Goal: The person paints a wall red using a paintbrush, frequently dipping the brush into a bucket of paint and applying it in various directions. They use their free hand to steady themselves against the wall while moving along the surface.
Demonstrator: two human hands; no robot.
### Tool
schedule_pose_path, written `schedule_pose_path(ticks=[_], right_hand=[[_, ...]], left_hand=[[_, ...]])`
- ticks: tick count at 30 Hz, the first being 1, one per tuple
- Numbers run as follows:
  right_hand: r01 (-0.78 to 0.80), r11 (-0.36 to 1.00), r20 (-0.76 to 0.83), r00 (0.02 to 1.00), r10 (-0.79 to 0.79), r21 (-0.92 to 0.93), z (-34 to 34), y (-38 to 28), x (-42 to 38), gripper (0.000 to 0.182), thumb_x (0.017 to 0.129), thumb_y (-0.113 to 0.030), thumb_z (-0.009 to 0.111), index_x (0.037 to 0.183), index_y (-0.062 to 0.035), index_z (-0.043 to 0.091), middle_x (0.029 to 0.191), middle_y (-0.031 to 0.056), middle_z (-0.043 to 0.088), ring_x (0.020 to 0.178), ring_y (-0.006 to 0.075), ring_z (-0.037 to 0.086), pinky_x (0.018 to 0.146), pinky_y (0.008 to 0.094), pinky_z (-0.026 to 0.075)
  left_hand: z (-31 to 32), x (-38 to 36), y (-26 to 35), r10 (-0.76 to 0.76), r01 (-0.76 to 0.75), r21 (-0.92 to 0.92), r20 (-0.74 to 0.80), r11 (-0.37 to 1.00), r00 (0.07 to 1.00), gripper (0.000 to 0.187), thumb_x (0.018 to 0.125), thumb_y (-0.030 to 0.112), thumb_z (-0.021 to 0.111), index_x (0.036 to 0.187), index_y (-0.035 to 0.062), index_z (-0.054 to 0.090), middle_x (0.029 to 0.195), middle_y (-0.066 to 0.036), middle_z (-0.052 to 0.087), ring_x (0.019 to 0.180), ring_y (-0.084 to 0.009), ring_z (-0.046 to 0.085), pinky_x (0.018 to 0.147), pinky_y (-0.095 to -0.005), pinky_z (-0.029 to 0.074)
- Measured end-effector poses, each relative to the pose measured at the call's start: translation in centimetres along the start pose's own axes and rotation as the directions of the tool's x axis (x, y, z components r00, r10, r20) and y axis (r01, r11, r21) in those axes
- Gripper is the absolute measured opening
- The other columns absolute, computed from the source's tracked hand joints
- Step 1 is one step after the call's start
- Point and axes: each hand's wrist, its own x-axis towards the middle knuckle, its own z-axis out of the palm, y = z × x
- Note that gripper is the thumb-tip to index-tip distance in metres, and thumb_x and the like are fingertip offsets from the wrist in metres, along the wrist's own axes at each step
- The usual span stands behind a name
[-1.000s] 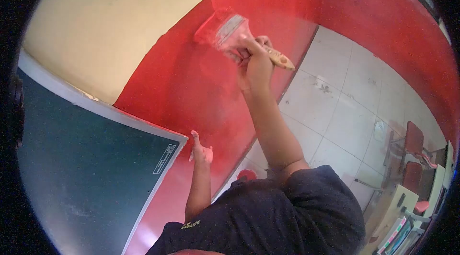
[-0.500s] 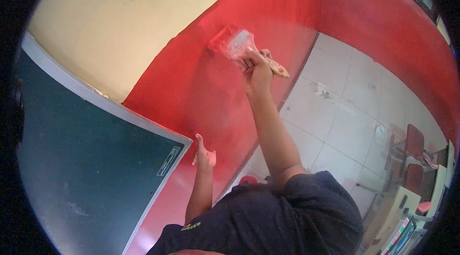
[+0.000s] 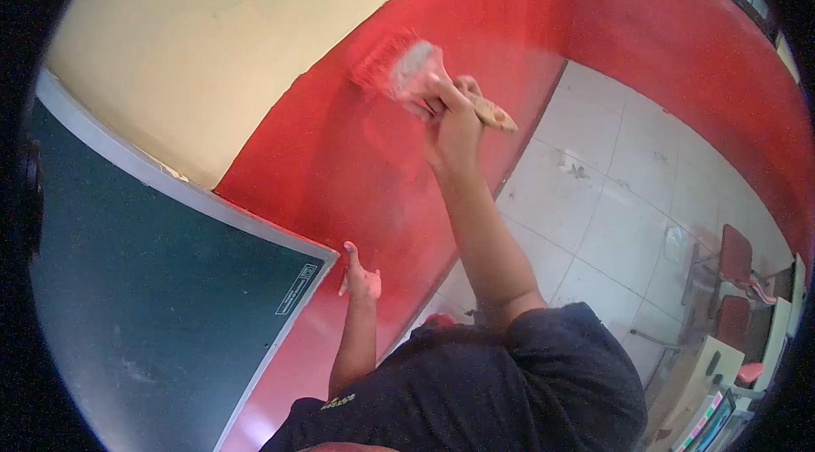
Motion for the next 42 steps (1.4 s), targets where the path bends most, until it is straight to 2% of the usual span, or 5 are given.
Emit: schedule_pose_path(ticks=[11,14,20,26,42], right_hand=[[-0.092,0.992,-0.179,0.981,0.075,-0.088,-0.1,-0.3,-1.5,0.028,0.083,0.002,0.06,0.084,-0.0156,0.038,0.079,0.0035,0.057,0.071,0.0162,0.061,0.059,0.0315,0.05],[0.014,0.998,0.012,1.0,-0.015,0.064,2.9,0.0,0.2,0.025,0.084,0.0,0.06,0.083,-0.0151,0.04,0.078,0.0019,0.056,0.074,0.0149,0.061,0.063,0.0319,0.049],[-0.15,0.988,-0.202,0.969,0.14,-0.036,-0.5,2.7,-1.5,0.025,0.084,-0.001,0.061,0.079,-0.0156,0.041,0.076,0.0017,0.057,0.072,0.0144,0.061,0.062,0.0306,0.049],[0.001,0.999,-0.02,1.0,0.0,0.038,2.6,0.9,-1.5,0.028,0.083,-0.001,0.063,0.079,-0.0163,0.039,0.079,0.0015,0.058,0.071,0.0145,0.06,0.06,0.0308,0.05],[-0.09,0.991,-0.077,0.994,0.083,-0.099,0.5,3.7,-3.4,0.029,0.083,0.001,0.061,0.079,-0.016,0.038,0.077,0.0016,0.053,0.071,0.0135,0.059,0.063,0.0342,0.055]], left_hand=[[-0.7,1.1,-0.5,-0.038,0.041,-0.05,0.061,0.998,0.997,0.147,0.056,0.074,0.074,0.146,0.0077,-0.022,0.159,-0.007,-0.015,0.147,-0.0263,-0.01,0.117,-0.051,0.003],[-0.2,0.3,0.0,-0.033,0.036,-0.052,0.047,0.998,0.998,0.148,0.056,0.074,0.074,0.146,0.0069,-0.022,0.159,-0.007,-0.017,0.147,-0.0259,-0.012,0.117,-0.0514,0.002],[0.4,-1.0,0.7,-0.02,0.021,-0.081,0.013,0.996,1.0,0.143,0.059,0.073,0.074,0.147,-0.0028,-0.009,0.158,-0.013,-0.012,0.147,-0.0279,-0.01,0.117,-0.0509,-0.001],[-0.1,-0.5,0.2,-0.015,0.019,-0.054,0.064,0.998,0.998,0.141,0.06,0.073,0.074,0.146,-0.0041,-0.007,0.158,-0.012,-0.01,0.147,-0.027,-0.009,0.117,-0.0524,-0.001],[0.3,-0.7,0.4,-0.009,0.008,-0.063,-0.011,0.998,1.0,0.142,0.059,0.074,0.074,0.146,-0.0053,-0.006,0.158,-0.013,-0.007,0.147,-0.0279,-0.005,0.118,-0.0495,0.002]])
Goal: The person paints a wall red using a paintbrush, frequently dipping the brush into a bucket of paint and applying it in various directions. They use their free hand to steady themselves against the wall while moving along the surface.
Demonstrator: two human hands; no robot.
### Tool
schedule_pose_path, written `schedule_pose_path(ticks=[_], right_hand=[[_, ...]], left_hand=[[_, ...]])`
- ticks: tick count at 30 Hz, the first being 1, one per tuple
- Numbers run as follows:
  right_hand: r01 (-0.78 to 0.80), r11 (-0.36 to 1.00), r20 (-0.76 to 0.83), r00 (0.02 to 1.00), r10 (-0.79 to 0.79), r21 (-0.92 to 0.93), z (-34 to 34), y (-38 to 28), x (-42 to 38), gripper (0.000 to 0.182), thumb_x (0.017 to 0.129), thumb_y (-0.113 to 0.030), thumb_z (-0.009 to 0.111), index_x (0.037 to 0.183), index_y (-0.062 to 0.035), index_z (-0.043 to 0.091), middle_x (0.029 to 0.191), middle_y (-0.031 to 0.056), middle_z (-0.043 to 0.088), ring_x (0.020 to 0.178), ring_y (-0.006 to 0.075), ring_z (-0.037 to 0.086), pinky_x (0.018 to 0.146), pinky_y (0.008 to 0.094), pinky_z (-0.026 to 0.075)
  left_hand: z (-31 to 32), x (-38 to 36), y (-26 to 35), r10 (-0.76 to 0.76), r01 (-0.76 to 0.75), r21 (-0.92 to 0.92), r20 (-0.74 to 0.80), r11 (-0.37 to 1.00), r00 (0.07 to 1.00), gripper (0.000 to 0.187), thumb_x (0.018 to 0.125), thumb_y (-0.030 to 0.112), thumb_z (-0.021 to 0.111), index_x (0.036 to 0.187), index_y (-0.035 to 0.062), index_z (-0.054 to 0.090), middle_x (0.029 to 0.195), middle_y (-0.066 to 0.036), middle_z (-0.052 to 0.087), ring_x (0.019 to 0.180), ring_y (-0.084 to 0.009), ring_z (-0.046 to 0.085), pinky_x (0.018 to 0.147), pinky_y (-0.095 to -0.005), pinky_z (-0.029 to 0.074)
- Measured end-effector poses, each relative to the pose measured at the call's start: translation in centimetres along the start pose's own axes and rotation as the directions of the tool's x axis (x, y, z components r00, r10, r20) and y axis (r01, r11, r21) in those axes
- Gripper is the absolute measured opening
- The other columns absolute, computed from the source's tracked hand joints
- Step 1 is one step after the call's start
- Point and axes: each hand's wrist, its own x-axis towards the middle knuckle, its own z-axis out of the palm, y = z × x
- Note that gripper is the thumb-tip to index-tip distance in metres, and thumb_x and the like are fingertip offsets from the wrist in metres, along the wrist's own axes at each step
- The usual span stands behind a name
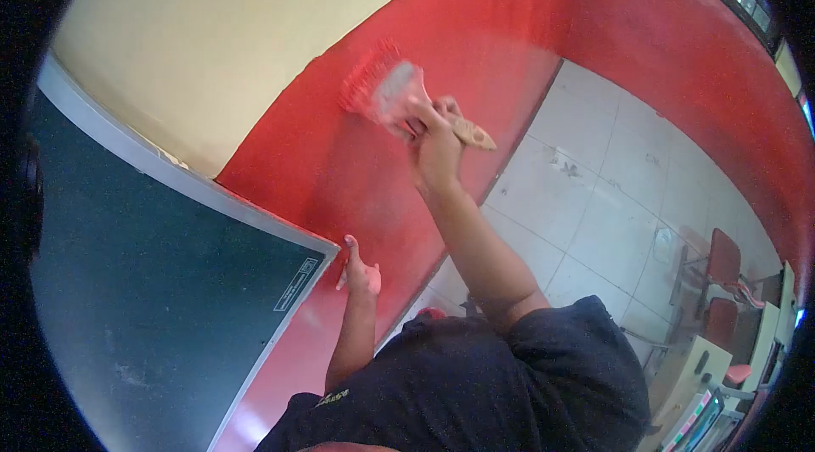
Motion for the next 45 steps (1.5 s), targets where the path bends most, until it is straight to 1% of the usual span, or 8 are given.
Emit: schedule_pose_path(ticks=[5,8,16,26,32,37,40,45], right_hand=[[-0.151,0.974,-0.333,0.939,0.088,-0.168,-9.3,1.4,-2.5,0.028,0.082,0.001,0.059,0.083,-0.016,0.037,0.081,0.0011,0.053,0.067,0.013,0.057,0.063,0.0343,0.055],[-0.129,0.961,-0.351,0.936,0.036,-0.246,-8.9,1.1,-2.5,0.028,0.082,0.001,0.059,0.083,-0.0164,0.038,0.08,0.0004,0.053,0.068,0.0131,0.058,0.061,0.0327,0.054],[0.122,0.992,0.095,0.988,-0.123,0.016,5.4,-4.3,0.2,0.03,0.081,0.002,0.063,0.083,-0.0162,0.04,0.078,0.0018,0.057,0.075,0.0159,0.063,0.058,0.0305,0.049],[-0.179,0.971,-0.318,0.94,0.122,-0.156,-8.6,0.8,-2.7,0.027,0.079,0.002,0.061,0.085,-0.0142,0.04,0.077,0.0037,0.057,0.072,0.0171,0.063,0.062,0.0344,0.054],[0.051,0.995,0.034,0.998,-0.054,0.088,1.0,-2.1,-1.1,0.026,0.083,-0.001,0.062,0.083,-0.0141,0.041,0.073,0.0017,0.055,0.066,0.0146,0.059,0.061,0.0318,0.051],[-0.045,0.991,0.031,0.999,0.041,0.125,-1.8,1.9,-0.8,0.028,0.082,0.001,0.064,0.081,-0.0143,0.041,0.077,0.0021,0.054,0.071,0.016,0.06,0.062,0.0325,0.052],[-0.179,0.973,-0.27,0.954,0.134,-0.149,-4.4,0.1,-3.7,0.028,0.08,0.004,0.061,0.083,-0.0144,0.04,0.085,0.0042,0.054,0.071,0.0166,0.061,0.057,0.0328,0.053],[-0.075,0.956,-0.182,0.983,0.023,-0.284,-2.1,0.0,-3.2,0.028,0.079,0.005,0.061,0.083,-0.0128,0.04,0.084,0.0047,0.055,0.067,0.017,0.061,0.056,0.0336,0.054]], left_hand=[[-0.7,0.4,-0.1,-0.019,0.02,-0.011,0.057,1.0,0.998,0.148,0.058,0.073,0.074,0.144,0.0014,-0.022,0.159,-0.008,-0.015,0.147,-0.0264,-0.012,0.117,-0.0539,0.002],[-0.4,0.0,0.1,0.011,-0.013,0.026,0.087,1.0,0.996,0.147,0.059,0.074,0.073,0.144,0.0016,-0.023,0.159,-0.008,-0.014,0.147,-0.0266,-0.011,0.117,-0.0537,0.002],[-0.2,0.1,0.0,-0.015,0.015,-0.015,0.033,1.0,0.999,0.143,0.061,0.072,0.073,0.146,0.0037,-0.018,0.159,-0.008,-0.012,0.147,-0.0262,-0.011,0.117,-0.0534,0.0],[-0.7,0.1,0.3,-0.032,0.026,0.055,0.096,0.998,0.995,0.142,0.06,0.076,0.07,0.148,0.0026,-0.014,0.159,-0.007,-0.01,0.147,-0.0263,-0.006,0.118,-0.0503,0.005],[0.0,-0.9,0.7,-0.03,0.029,0.022,0.043,0.999,0.999,0.142,0.059,0.074,0.073,0.147,-0.0054,-0.007,0.157,-0.013,-0.017,0.147,-0.0295,-0.007,0.118,-0.0514,0.002],[-0.4,0.0,0.2,-0.028,0.027,0.03,0.043,0.999,0.999,0.143,0.059,0.074,0.073,0.147,-0.0044,-0.009,0.158,-0.012,-0.014,0.147,-0.0289,-0.006,0.118,-0.0515,0.004],[-0.4,-0.2,0.5,-0.054,0.052,0.033,0.047,0.998,0.997,0.148,0.056,0.075,0.073,0.146,0.0021,-0.018,0.159,-0.009,-0.015,0.147,-0.0269,-0.009,0.118,-0.0522,0.004],[-0.6,0.1,0.2,-0.036,0.033,0.049,0.065,0.998,0.997,0.144,0.059,0.074,0.074,0.147,-0.0039,-0.009,0.158,-0.013,-0.016,0.147,-0.0291,-0.005,0.118,-0.0506,0.005]])
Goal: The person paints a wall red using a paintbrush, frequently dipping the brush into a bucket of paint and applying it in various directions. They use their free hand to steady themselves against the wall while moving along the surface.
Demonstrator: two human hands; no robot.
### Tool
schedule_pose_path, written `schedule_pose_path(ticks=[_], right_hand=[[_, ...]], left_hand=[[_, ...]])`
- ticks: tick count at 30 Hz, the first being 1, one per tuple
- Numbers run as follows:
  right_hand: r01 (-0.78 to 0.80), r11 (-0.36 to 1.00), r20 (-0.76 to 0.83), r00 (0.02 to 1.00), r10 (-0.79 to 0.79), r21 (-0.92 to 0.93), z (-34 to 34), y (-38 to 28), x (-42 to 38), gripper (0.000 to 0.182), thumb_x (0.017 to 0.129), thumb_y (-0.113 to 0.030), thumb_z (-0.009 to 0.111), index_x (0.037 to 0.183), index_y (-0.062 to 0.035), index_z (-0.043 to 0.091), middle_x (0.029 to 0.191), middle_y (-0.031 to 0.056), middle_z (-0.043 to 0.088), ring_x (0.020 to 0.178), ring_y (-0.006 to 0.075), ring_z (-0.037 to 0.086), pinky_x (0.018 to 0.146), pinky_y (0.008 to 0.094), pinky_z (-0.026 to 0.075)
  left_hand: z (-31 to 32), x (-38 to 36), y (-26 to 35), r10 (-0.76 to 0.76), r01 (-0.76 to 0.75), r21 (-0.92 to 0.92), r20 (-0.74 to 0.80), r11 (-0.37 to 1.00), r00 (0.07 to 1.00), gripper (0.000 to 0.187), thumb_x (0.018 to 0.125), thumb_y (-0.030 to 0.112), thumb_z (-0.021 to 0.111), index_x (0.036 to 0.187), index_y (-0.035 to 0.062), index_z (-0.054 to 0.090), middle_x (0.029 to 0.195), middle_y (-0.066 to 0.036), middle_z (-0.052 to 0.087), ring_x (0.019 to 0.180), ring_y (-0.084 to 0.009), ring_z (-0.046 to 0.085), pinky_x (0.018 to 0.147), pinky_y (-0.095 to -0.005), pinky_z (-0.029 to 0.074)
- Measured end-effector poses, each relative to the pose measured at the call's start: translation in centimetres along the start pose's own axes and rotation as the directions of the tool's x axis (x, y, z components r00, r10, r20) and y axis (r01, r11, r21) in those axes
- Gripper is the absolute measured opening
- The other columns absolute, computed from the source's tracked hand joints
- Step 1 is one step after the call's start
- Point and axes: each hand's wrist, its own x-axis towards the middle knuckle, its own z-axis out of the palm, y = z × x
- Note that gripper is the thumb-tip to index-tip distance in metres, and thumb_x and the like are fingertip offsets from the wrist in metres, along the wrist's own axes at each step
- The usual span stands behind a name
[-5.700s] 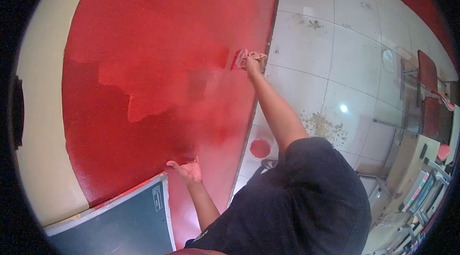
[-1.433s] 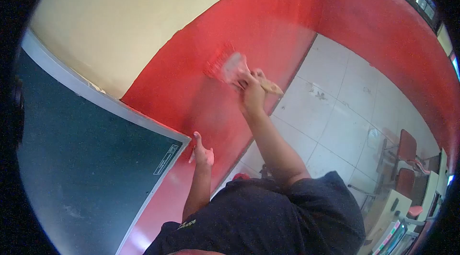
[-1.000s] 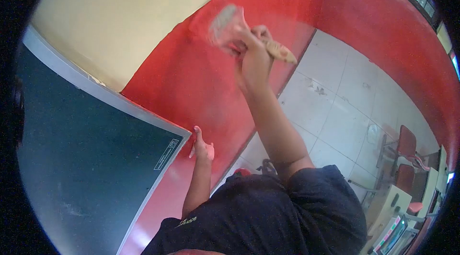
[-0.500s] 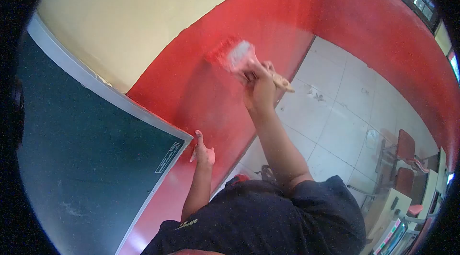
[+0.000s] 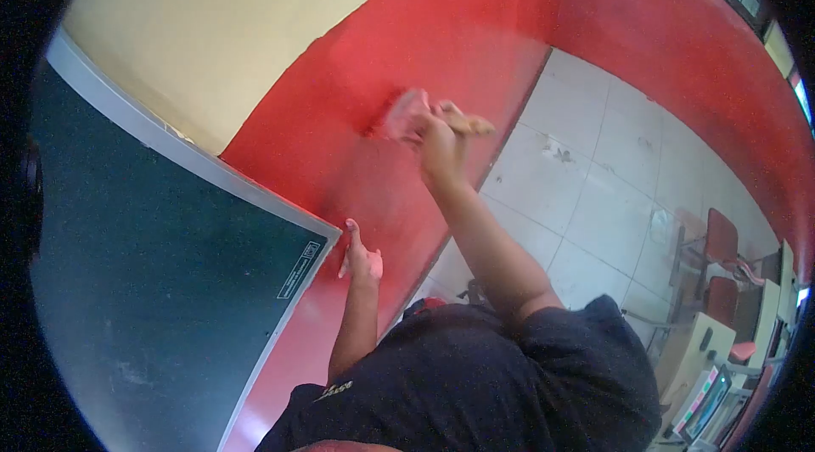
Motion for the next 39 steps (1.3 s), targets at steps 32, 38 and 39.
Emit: schedule_pose_path(ticks=[32,38,39], right_hand=[[0.104,0.936,0.241,0.951,-0.192,0.336,3.5,-4.0,-0.9,0.024,0.082,0.002,0.059,0.081,-0.0125,0.04,0.074,0.0031,0.053,0.062,0.0131,0.053,0.059,0.0319,0.048],[-0.102,0.989,-0.02,0.994,0.105,0.108,-1.6,3.2,-1.2,0.026,0.081,-0.001,0.061,0.087,-0.0153,0.04,0.079,0.0015,0.053,0.074,0.0169,0.061,0.064,0.0361,0.055],[-0.149,0.988,-0.085,0.985,0.152,0.036,-4.7,5.5,-0.7,0.026,0.08,0.0,0.061,0.087,-0.015,0.04,0.083,0.0018,0.054,0.076,0.0183,0.062,0.065,0.0382,0.057]], left_hand=[[0.6,-1.6,1.0,0.001,-0.001,-0.009,-0.001,1.0,1.0,0.148,0.056,0.076,0.073,0.146,-0.0037,-0.013,0.158,-0.014,-0.014,0.147,-0.0292,-0.009,0.117,-0.0511,0.001],[0.2,-0.6,1.2,-0.051,0.051,0.004,0.022,0.999,0.998,0.152,0.058,0.073,0.074,0.138,0.0081,-0.038,0.159,-0.007,-0.011,0.147,-0.0307,0.001,0.118,-0.0492,0.012],[0.0,-0.2,1.0,-0.065,0.07,-0.082,0.063,0.994,0.996,0.152,0.058,0.072,0.075,0.138,0.0088,-0.038,0.159,-0.008,-0.008,0.146,-0.0339,0.004,0.118,-0.0483,0.014]])
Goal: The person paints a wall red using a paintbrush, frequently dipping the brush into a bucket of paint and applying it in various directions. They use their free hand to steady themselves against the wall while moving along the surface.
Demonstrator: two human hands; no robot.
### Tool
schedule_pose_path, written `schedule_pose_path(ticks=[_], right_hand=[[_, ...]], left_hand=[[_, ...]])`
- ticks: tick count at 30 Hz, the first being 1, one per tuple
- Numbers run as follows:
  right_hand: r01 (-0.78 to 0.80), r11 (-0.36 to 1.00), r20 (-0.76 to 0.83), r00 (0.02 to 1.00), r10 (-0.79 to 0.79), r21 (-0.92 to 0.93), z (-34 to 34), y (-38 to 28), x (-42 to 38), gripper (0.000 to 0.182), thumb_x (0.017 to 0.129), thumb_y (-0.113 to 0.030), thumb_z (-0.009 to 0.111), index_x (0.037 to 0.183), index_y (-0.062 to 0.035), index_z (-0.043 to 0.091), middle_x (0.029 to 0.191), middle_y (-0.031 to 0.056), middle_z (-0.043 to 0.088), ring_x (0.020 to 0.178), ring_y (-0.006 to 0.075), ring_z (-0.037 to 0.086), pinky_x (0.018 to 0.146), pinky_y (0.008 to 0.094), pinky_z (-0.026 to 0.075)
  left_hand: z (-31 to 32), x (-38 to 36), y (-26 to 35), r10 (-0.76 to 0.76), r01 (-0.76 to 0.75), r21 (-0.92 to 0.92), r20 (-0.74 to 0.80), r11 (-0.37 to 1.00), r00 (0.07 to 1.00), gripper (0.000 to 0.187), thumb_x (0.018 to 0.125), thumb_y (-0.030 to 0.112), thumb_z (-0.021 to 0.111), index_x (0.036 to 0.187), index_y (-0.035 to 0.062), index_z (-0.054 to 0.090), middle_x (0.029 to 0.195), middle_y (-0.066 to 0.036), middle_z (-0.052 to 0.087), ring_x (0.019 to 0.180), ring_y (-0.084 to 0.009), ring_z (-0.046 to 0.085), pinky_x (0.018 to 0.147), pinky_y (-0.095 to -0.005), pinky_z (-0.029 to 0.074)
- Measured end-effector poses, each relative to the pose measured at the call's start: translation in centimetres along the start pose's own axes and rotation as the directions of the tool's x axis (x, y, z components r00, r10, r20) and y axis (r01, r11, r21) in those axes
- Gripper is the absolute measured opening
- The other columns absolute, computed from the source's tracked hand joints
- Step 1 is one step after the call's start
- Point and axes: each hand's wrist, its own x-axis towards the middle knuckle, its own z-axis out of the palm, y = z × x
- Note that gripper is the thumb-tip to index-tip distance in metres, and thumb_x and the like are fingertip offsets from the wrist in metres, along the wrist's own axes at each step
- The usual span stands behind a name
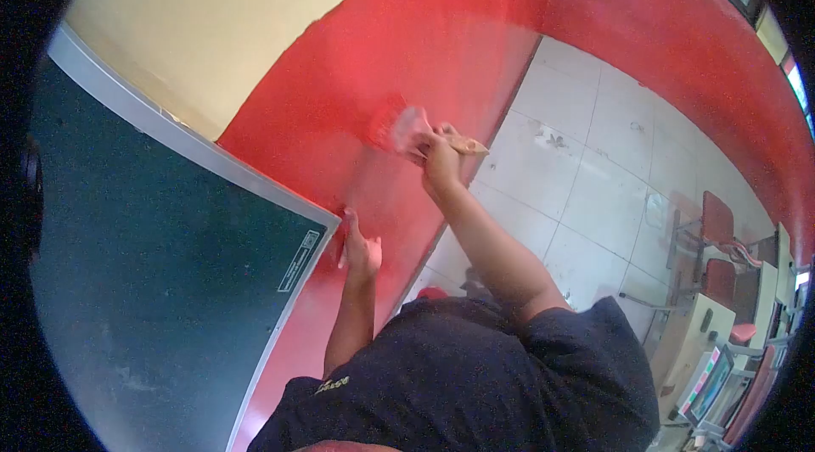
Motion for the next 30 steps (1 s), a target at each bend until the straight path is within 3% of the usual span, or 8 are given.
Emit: schedule_pose_path(ticks=[4,6,9,14,18,20,23,30], right_hand=[[-0.079,0.99,-0.275,0.96,0.045,-0.114,-2.8,2.6,0.2,0.026,0.076,0.004,0.059,0.087,-0.0125,0.041,0.084,0.004,0.055,0.071,0.0185,0.061,0.061,0.0424,0.058],[0.075,0.98,-0.013,0.997,-0.079,-0.186,0.2,1.0,-0.1,0.024,0.077,0.004,0.057,0.087,-0.0113,0.041,0.079,0.005,0.055,0.066,0.0176,0.06,0.06,0.0413,0.057],[0.203,0.972,0.207,0.952,-0.224,0.117,6.7,-5.3,-1.8,0.024,0.082,0.0,0.061,0.085,-0.012,0.04,0.075,0.0051,0.055,0.061,0.0166,0.057,0.056,0.0348,0.053],[0.242,0.923,0.292,0.898,-0.329,0.298,8.4,-7.0,-2.1,0.026,0.082,-0.003,0.064,0.085,-0.0135,0.04,0.077,0.0041,0.055,0.062,0.0167,0.056,0.053,0.0316,0.049],[0.0,0.994,0.138,0.99,-0.015,0.109,-3.4,2.8,3.0,0.027,0.082,0.0,0.057,0.095,-0.0151,0.039,0.09,0.0036,0.057,0.076,0.0151,0.06,0.064,0.0341,0.052],[-0.106,0.994,-0.17,0.98,0.103,-0.01,-6.1,4.3,2.4,0.029,0.081,0.0,0.054,0.101,-0.0148,0.038,0.091,0.0039,0.057,0.076,0.0157,0.061,0.066,0.033,0.053],[-0.178,0.983,-0.153,0.973,0.17,-0.039,-5.3,4.1,1.4,0.029,0.081,0.0,0.055,0.101,-0.0139,0.039,0.09,0.005,0.056,0.074,0.0164,0.061,0.064,0.0324,0.053],[0.167,0.917,0.403,0.859,-0.316,0.362,7.4,-8.0,-2.0,0.026,0.086,0.003,0.058,0.081,-0.0137,0.04,0.079,0.0045,0.06,0.072,0.0175,0.065,0.066,0.0369,0.058]], left_hand=[[0.4,-0.9,0.1,-0.041,0.041,-0.068,-0.009,0.997,0.999,0.154,0.056,0.067,0.08,0.138,0.0112,-0.038,0.158,-0.011,-0.001,0.144,-0.0407,0.011,0.117,-0.0467,0.019],[0.3,-0.9,0.2,-0.027,0.031,-0.084,0.045,0.996,0.999,0.153,0.056,0.066,0.081,0.14,0.0116,-0.036,0.158,-0.011,0.0,0.144,-0.0403,0.011,0.117,-0.0467,0.019],[0.3,-0.8,0.1,-0.01,0.016,-0.126,0.052,0.992,0.999,0.15,0.057,0.065,0.081,0.144,0.0115,-0.029,0.158,-0.012,0.001,0.144,-0.0397,0.011,0.117,-0.0465,0.02],[-0.2,-0.2,-0.4,0.019,-0.01,-0.118,0.074,0.993,0.997,0.143,0.058,0.066,0.079,0.149,0.0107,-0.017,0.157,-0.013,0.002,0.145,-0.0382,0.011,0.117,-0.046,0.02],[-0.1,0.0,-0.1,-0.003,0.012,-0.133,0.068,0.991,0.998,0.143,0.057,0.065,0.08,0.149,0.0112,-0.015,0.157,-0.013,0.003,0.145,-0.0384,0.012,0.117,-0.046,0.02],[-1.0,1.1,-0.7,-0.001,0.012,-0.131,0.079,0.991,0.997,0.143,0.057,0.065,0.081,0.149,0.0116,-0.015,0.157,-0.013,0.003,0.144,-0.0389,0.012,0.116,-0.0464,0.021],[-1.0,1.7,-0.9,-0.048,0.056,-0.075,0.1,0.996,0.994,0.136,0.063,0.064,0.078,0.149,0.0073,-0.011,0.158,-0.009,0.002,0.145,-0.0366,0.011,0.116,-0.0444,0.022],[0.3,0.1,-0.5,0.016,-0.021,-0.147,-0.038,0.989,0.999,0.146,0.056,0.065,0.081,0.148,0.0187,-0.023,0.158,-0.012,-0.002,0.144,-0.0407,0.01,0.115,-0.0475,0.023]])
